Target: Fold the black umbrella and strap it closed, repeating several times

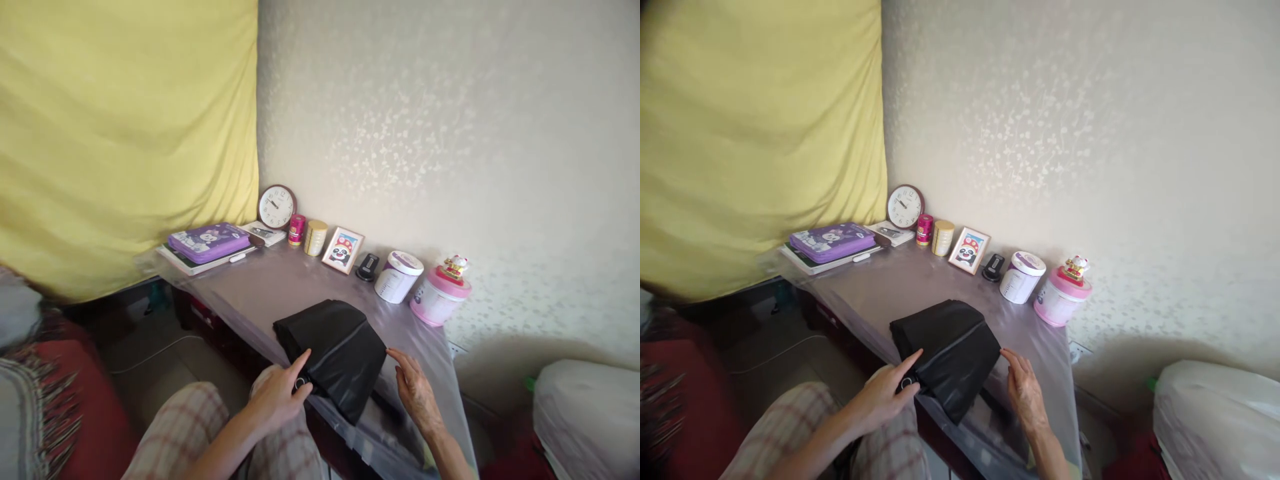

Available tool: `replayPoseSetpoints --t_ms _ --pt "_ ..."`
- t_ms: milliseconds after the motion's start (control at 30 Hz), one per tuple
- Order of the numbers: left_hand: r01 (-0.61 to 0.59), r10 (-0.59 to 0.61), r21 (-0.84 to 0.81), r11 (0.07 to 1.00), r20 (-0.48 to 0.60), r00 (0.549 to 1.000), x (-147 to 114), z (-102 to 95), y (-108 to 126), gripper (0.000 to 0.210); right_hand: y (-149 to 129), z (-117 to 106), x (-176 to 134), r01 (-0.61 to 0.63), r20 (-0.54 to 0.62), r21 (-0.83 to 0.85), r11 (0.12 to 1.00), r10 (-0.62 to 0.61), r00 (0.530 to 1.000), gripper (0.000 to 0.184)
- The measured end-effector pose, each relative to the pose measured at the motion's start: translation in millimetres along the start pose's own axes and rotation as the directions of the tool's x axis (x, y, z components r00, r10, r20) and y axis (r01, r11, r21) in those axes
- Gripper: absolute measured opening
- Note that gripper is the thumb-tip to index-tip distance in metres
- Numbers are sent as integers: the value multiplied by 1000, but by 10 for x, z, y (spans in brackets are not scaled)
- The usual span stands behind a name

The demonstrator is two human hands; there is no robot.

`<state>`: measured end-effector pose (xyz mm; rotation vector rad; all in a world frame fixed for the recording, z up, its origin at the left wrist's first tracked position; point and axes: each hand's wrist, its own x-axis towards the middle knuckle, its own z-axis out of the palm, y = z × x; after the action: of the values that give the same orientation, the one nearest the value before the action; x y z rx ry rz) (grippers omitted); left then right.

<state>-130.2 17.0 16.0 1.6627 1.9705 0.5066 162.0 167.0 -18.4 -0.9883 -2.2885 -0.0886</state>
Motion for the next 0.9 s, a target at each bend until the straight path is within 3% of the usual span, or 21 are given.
replayPoseSetpoints --t_ms 200,333,500,633,900 --pt "5 10 -206 979 69 998 11 -62 -23 63 -265 -142 -61 -27 -18 27 999 28 999 35" --pt "39 -4 -282 959 124 992 29 -40 -54 66 -486 -218 37 24 -18 76 997 -22 1000 34" --pt "69 -21 -339 938 144 989 57 -20 -100 66 -665 -220 64 140 93 151 979 -155 983 35" --pt "67 -8 -415 908 143 990 63 4 -135 65 -743 -209 81 144 141 229 963 -179 974 31" --pt "23 14 -351 936 102 995 -11 -52 -57 66 -891 -213 527 98 -23 363 927 -96 995 21"
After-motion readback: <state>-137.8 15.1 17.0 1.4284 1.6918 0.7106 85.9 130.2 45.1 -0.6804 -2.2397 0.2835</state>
